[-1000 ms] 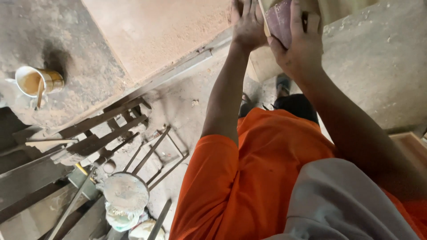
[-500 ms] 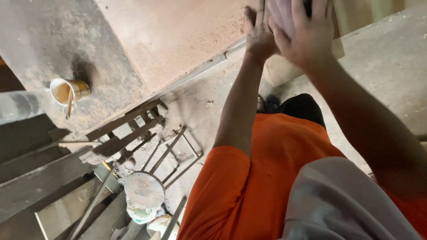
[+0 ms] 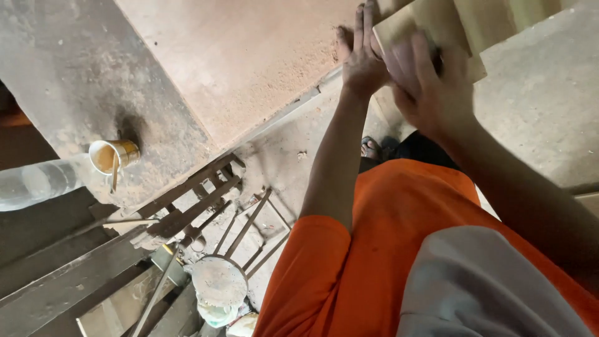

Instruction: The person sands a light-colored wooden piece with a wavy profile using a sanding block. They hold the wood with one hand and rub the sanding block along the edges and surfaces with the other hand, repeatedly adjusting their grip and the wood's position.

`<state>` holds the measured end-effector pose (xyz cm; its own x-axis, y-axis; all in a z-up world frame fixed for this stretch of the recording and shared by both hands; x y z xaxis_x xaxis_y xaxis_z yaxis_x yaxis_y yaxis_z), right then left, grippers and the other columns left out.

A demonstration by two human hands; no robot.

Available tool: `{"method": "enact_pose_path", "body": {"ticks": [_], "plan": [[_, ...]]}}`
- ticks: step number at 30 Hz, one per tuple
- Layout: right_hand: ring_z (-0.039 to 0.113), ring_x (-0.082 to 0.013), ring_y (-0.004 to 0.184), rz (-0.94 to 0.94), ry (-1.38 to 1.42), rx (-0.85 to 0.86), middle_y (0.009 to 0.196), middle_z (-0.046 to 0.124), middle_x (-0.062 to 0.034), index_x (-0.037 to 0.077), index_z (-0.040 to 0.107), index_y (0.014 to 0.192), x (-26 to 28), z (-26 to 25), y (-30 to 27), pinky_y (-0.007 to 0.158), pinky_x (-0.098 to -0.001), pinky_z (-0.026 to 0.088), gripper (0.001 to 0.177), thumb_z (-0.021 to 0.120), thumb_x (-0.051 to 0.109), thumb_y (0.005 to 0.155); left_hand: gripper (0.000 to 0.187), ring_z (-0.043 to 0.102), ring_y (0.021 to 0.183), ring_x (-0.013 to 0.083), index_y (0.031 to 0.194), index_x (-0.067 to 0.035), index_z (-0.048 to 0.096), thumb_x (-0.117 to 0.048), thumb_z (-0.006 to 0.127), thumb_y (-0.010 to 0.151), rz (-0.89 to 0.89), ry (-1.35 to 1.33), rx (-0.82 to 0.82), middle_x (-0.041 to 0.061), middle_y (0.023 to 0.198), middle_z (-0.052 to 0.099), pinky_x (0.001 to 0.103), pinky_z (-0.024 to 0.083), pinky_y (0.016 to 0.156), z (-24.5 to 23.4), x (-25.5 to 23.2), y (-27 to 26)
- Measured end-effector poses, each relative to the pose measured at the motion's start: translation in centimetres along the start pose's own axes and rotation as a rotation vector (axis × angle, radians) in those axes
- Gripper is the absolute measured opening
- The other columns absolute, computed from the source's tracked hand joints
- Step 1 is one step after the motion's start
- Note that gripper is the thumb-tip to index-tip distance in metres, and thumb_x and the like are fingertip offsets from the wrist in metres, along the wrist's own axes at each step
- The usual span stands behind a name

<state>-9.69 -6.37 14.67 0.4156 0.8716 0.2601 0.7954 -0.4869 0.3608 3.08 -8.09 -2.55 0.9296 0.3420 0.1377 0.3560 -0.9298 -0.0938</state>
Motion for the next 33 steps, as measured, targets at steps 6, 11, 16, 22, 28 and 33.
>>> {"method": "enact_pose_path", "body": {"ticks": [6,11,16,22,28,33], "plan": [[0.059,-0.0399,0.101,0.010,-0.128,-0.065,0.115,0.059,-0.0249,0.003,0.054,0.151,-1.1,1.5,-0.8,0.088,-0.0568,0.054,0.073,0.081,0.036,0.091,0.108,-0.006,0.161,0.0345,0.170,-0.019,0.007,-0.086,0.056,0.101,0.007,-0.115,0.185,0.019,0.171,-0.010,0.075,0.009,0.126,-1.2,0.2,0.0],[0.058,-0.0419,0.107,0.048,-0.080,-0.039,0.130,0.049,-0.0292,0.007,0.043,0.158,-1.1,2.6,4.2,0.078,-0.0498,0.060,0.075,0.081,0.039,0.101,0.086,-0.012,0.153,0.0425,0.169,-0.009,0.000,-0.069,0.035,0.117,0.080,0.012,0.309,0.025,0.169,-0.008,0.075,0.009,0.123,-3.4,0.4,-1.1],[0.058,-0.0418,0.098,0.029,0.058,-0.003,0.119,0.055,-0.0313,-0.002,0.043,0.156,-0.2,-0.9,-2.7,0.064,-0.0494,0.056,0.071,0.078,0.021,0.098,0.151,-0.007,0.157,0.0430,0.165,-0.008,0.012,-0.107,0.088,0.079,0.066,-0.166,0.168,0.029,0.165,-0.013,0.081,0.010,0.124,1.0,-0.1,0.5],[0.058,-0.0383,0.091,0.030,-0.070,-0.104,0.114,0.054,-0.0267,0.003,0.051,0.153,-2.1,2.7,3.4,0.068,-0.0441,0.055,0.071,0.080,0.039,0.098,0.071,-0.010,0.157,0.0395,0.168,-0.020,0.019,-0.051,0.044,0.110,0.031,-0.112,0.102,0.024,0.167,-0.011,0.079,0.018,0.127,-1.7,0.0,0.1],[0.059,-0.0447,0.099,0.103,0.129,0.012,0.126,0.054,-0.0315,0.002,0.041,0.160,-1.1,0.0,-1.9,0.068,-0.0542,0.058,0.078,0.079,0.026,0.097,0.114,-0.003,0.161,0.0394,0.167,-0.011,-0.001,-0.086,0.063,0.110,0.036,-0.012,0.177,0.025,0.172,-0.006,0.075,0.010,0.125,-0.2,0.0,0.3],[0.060,-0.0387,0.093,0.042,-0.006,-0.044,0.116,0.057,-0.0255,-0.001,0.047,0.153,-1.1,0.8,-0.4,0.065,-0.0510,0.057,0.074,0.080,0.030,0.095,0.080,-0.005,0.159,0.0359,0.166,-0.023,0.020,-0.058,0.052,0.101,0.018,-0.125,0.108,0.021,0.169,-0.005,0.077,0.013,0.127,0.2,0.0,0.5]]}}
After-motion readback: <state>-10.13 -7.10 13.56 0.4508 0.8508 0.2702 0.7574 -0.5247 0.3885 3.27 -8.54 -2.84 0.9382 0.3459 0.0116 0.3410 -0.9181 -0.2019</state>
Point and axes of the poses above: each hand's wrist, its own y-axis towards the middle knuckle, its own z-axis out of the palm, x = y × z, the point moved 9 cm from there along y, towards the middle knuckle
